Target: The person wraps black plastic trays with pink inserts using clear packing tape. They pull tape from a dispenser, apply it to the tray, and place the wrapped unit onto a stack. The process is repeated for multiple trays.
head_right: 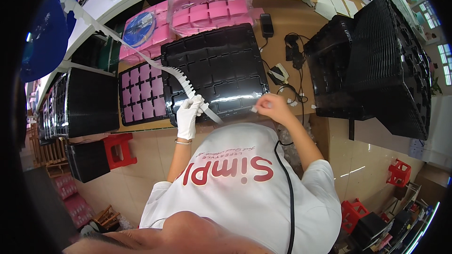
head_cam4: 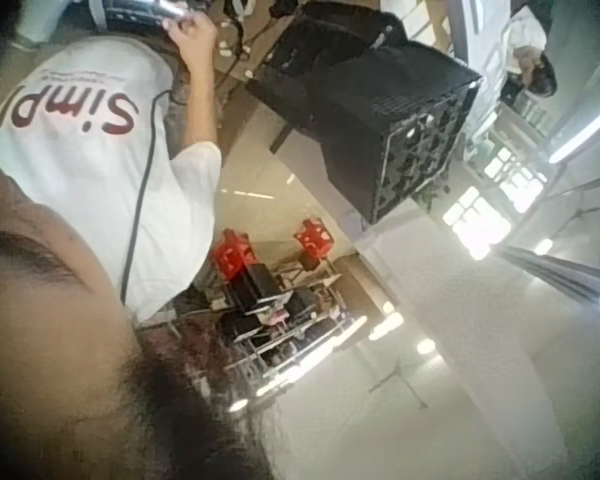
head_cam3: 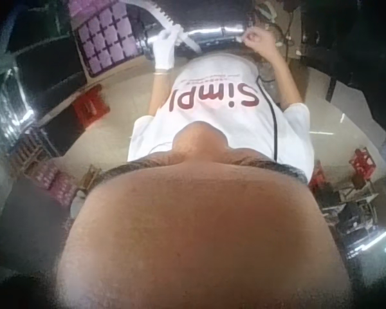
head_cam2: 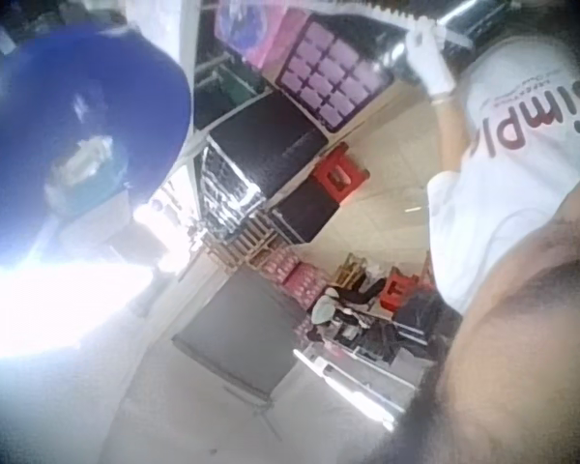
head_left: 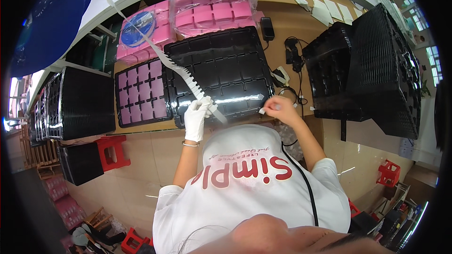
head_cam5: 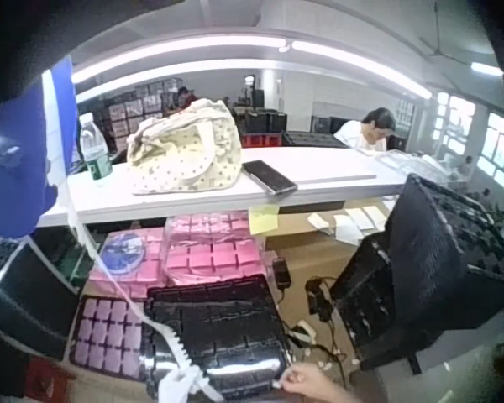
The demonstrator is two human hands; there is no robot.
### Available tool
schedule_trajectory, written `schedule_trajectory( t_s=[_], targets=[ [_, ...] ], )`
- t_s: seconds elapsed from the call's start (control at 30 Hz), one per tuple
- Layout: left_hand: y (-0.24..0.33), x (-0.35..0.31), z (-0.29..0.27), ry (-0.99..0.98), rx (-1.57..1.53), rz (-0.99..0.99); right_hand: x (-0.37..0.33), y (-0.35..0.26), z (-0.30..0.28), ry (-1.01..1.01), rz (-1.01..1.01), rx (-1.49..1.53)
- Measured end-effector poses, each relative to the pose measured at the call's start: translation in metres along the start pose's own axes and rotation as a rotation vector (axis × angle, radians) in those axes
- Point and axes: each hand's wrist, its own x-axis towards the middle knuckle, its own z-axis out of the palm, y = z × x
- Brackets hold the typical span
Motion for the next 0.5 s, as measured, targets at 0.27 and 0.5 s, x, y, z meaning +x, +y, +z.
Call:
schedule_trajectory(
  t_s=[0.27,0.5],
  targets=[
    [0.014,-0.015,-0.028,0.044,0.209,-0.028,-0.206,0.261,-0.022,1.261,0.743,0.222],
    [0.015,-0.027,-0.075,0.027,0.278,-0.032,-0.244,0.297,-0.041,0.426,1.458,-0.644]
  ],
)
